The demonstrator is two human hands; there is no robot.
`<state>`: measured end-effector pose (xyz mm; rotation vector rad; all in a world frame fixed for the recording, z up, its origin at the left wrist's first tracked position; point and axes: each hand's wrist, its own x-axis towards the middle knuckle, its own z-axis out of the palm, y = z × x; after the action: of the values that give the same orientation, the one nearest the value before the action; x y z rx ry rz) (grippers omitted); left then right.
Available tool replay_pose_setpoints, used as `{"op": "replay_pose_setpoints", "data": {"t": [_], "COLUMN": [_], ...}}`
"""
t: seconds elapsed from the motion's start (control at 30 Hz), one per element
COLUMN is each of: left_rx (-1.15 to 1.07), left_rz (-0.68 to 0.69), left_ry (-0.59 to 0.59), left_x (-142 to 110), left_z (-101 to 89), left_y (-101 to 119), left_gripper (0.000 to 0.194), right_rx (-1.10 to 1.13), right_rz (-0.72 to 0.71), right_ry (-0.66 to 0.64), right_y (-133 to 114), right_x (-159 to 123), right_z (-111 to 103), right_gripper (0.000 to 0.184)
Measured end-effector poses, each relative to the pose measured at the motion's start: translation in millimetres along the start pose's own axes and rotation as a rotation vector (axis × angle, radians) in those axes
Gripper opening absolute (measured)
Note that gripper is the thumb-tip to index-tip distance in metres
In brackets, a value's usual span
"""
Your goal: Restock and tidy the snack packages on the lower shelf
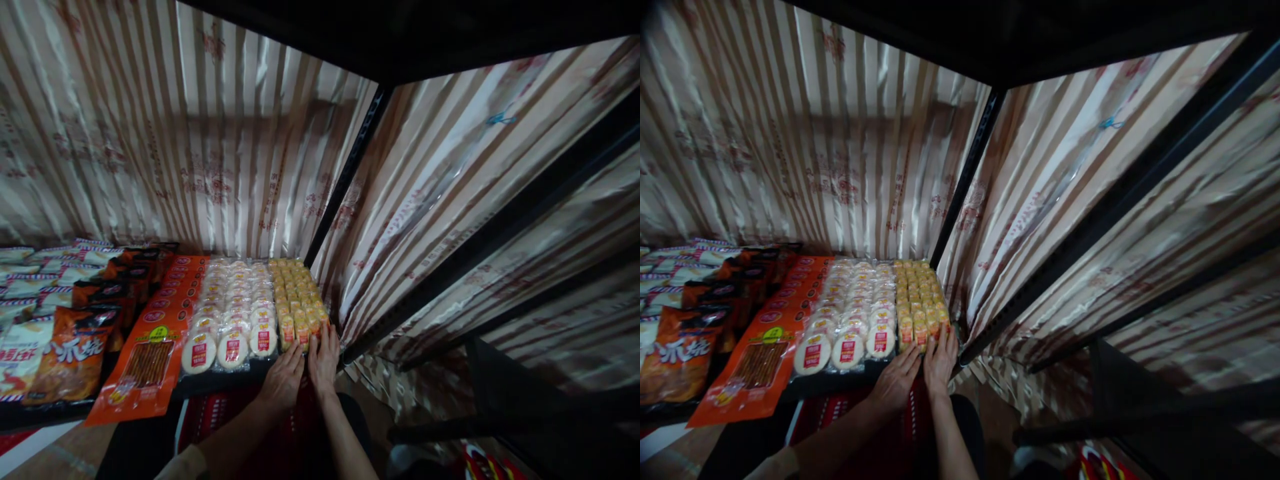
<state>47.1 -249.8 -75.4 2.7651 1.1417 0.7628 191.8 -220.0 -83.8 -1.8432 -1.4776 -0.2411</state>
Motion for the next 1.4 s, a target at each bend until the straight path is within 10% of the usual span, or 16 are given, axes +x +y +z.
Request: {"op": "replay_pose_setpoints", "data": {"t": [0.53, 1.4], "left_rx": [-0.182, -0.255], "left_rz": [-0.122, -0.104], "left_ry": [-0.223, -0.330], "left_x": [5.0, 11.3], "left_z": [-17.7, -59.6], "left_y": [-5.5, -21.7], "left_gripper": [0.053, 0.071], "right_rx": [-0.078, -0.280], "right_rz": [0.154, 0.024], "right_ry": [-0.179, -0.050], "right_y": [-20.3, -29.8], "right_x": [2.6, -1.9], "right_z": [3.8, 11.8], "right_gripper": [0.082, 0.067]}}
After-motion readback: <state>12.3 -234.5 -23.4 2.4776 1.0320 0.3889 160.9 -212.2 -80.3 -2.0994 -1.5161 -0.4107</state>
